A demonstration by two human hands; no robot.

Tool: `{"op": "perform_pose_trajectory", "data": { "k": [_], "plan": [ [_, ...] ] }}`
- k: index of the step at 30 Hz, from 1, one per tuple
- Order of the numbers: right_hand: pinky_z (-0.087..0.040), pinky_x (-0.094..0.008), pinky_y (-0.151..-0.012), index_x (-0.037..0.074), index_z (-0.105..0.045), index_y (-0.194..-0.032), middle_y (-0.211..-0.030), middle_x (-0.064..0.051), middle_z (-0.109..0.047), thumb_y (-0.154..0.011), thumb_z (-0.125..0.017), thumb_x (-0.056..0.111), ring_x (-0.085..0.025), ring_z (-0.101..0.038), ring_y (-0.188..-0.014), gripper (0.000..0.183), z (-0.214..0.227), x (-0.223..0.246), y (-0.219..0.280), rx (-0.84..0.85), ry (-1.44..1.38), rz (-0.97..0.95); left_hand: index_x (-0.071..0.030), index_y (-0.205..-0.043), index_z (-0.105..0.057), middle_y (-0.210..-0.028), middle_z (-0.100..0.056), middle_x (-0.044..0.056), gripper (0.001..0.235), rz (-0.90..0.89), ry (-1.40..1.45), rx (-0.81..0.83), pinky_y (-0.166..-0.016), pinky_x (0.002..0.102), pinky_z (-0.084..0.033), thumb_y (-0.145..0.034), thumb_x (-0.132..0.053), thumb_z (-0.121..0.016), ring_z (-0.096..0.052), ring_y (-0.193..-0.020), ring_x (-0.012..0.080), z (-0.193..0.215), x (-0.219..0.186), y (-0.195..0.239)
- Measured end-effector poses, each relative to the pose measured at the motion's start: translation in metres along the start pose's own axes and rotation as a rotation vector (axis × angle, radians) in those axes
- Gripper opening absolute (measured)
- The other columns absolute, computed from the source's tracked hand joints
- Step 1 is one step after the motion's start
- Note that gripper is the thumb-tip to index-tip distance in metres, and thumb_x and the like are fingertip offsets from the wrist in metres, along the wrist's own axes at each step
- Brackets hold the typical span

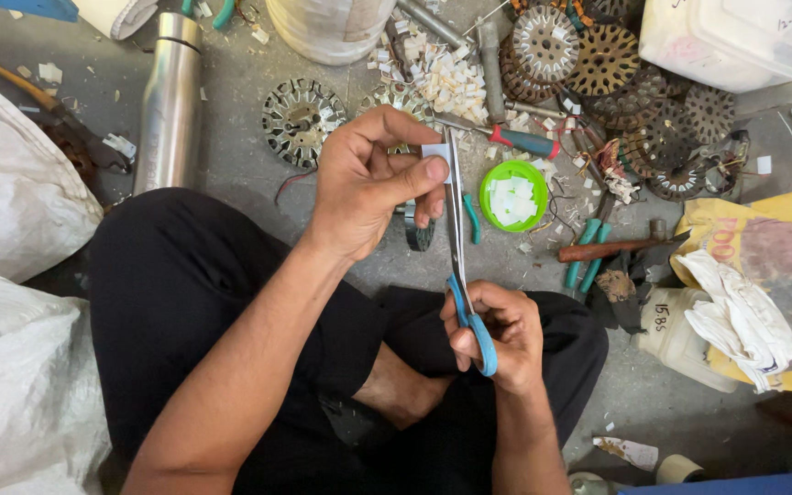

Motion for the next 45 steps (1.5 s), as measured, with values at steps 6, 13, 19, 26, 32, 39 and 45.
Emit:
{"op": "perform_pose_trajectory", "data": {
  "k": [6,13,19,26,32,39,45],
  "plan": [
    [-0.039,-0.023,-0.042,-0.010,-0.066,-0.096,-0.067,-0.009,-0.063,-0.085,-0.085,0.023,-0.011,-0.054,-0.047,0.040,-0.001,0.000,0.001,-0.001,0.010,-0.005,0.002,-0.110,-0.063,-0.090,-0.070,0.011,0.016,0.000,-0.010,0.002,-0.053,0.030,-0.053,-0.099,0.000,-0.075,-0.070,-0.068,0.0183,0.000,-0.001,0.000],
    [-0.039,-0.022,-0.041,-0.010,-0.066,-0.095,-0.067,-0.009,-0.063,-0.085,-0.084,0.021,-0.010,-0.053,-0.045,0.037,0.001,0.001,0.001,-0.004,0.040,0.007,0.003,-0.111,-0.063,-0.090,-0.069,0.011,0.017,0.012,0.009,0.007,-0.053,0.029,-0.053,-0.099,-0.001,-0.075,-0.070,-0.069,0.0175,-0.001,-0.002,0.001],
    [-0.039,-0.021,-0.041,-0.010,-0.067,-0.095,-0.066,-0.008,-0.063,-0.085,-0.084,0.019,-0.009,-0.054,-0.045,0.035,0.003,0.006,0.000,-0.003,0.072,0.041,0.004,-0.110,-0.063,-0.093,-0.067,0.009,0.018,0.038,0.067,0.007,-0.053,0.028,-0.052,-0.098,0.000,-0.076,-0.068,-0.068,0.0153,-0.001,-0.003,0.001],
    [-0.039,-0.021,-0.042,-0.009,-0.068,-0.095,-0.067,-0.008,-0.064,-0.082,-0.086,0.016,-0.009,-0.054,-0.046,0.033,0.009,0.004,0.000,-0.040,0.108,0.013,0.003,-0.109,-0.063,-0.093,-0.067,0.010,0.017,0.056,0.074,-0.002,-0.050,0.027,-0.051,-0.097,0.000,-0.076,-0.068,-0.067,0.0149,0.000,-0.002,-0.001],
    [-0.038,-0.020,-0.043,-0.008,-0.069,-0.094,-0.066,-0.005,-0.063,-0.083,-0.085,0.013,-0.008,-0.053,-0.046,0.029,0.015,0.003,-0.002,-0.060,0.170,0.006,0.002,-0.110,-0.063,-0.095,-0.068,0.009,0.017,0.086,0.057,-0.034,-0.051,0.027,-0.050,-0.097,0.000,-0.075,-0.068,-0.069,0.0143,0.000,-0.001,-0.002],
    [-0.046,-0.023,-0.047,-0.002,-0.068,-0.095,-0.067,-0.003,-0.065,-0.083,-0.083,0.016,-0.007,-0.060,-0.051,0.027,0.025,-0.010,-0.015,-0.207,0.287,-0.073,0.002,-0.116,-0.066,-0.094,-0.069,0.009,0.022,0.118,0.031,-0.053,-0.056,0.029,-0.053,-0.096,-0.002,-0.073,-0.068,-0.070,0.0148,0.003,0.004,0.000],
    [-0.054,-0.048,-0.067,0.003,-0.071,-0.086,-0.073,-0.019,-0.071,-0.072,-0.089,0.024,-0.037,-0.070,-0.071,0.031,0.056,-0.028,-0.050,-0.447,1.202,-0.244,0.005,-0.119,-0.073,-0.098,-0.070,0.007,0.023,0.087,-0.247,-0.073,-0.069,0.026,-0.052,-0.096,0.002,-0.079,-0.063,-0.082,0.0102,0.010,0.013,-0.003]
  ]
}}
Point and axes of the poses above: each hand's wrist, its own y-axis away from the middle knuckle, its own z-axis out of the back of the hand, x = y × z, the point moved 6 cm from there along -y, towards the middle knuckle
